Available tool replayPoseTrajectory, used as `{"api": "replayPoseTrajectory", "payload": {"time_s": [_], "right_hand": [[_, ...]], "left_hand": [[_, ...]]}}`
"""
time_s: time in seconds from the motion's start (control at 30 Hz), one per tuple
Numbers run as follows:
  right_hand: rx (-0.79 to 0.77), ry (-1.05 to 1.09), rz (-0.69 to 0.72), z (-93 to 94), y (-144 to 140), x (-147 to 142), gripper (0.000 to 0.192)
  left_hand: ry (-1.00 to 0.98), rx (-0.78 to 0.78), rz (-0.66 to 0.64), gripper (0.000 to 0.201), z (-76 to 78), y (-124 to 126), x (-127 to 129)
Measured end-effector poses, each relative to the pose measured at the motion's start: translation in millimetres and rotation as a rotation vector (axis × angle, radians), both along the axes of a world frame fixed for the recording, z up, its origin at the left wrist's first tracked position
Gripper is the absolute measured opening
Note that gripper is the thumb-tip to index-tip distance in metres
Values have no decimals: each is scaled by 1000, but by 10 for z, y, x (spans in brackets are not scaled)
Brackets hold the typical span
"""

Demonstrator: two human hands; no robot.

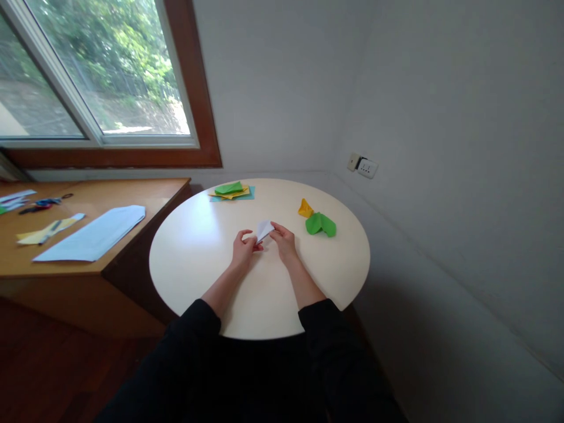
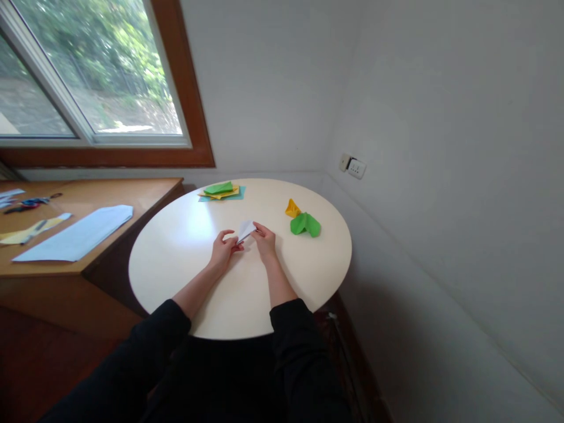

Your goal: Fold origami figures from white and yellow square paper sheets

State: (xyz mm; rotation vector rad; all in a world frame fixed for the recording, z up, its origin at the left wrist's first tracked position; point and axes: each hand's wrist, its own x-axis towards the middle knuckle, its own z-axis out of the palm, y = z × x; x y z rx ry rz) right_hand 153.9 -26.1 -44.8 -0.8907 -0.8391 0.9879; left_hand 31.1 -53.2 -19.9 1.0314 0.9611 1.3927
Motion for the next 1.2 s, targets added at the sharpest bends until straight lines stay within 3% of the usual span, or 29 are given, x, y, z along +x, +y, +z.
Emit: {"api": "replayPoseTrajectory", "payload": {"time_s": [0.63,0.87,1.2], "right_hand": [[-14,16,-15,36,-10,-18,35],[-11,3,-24,37,-2,-28,35],[-9,2,-16,85,-38,-48,35]], "left_hand": [[25,38,-7,31,-30,10,15],[45,86,-26,38,-70,32,-1],[82,113,-48,49,3,-29,33]]}}
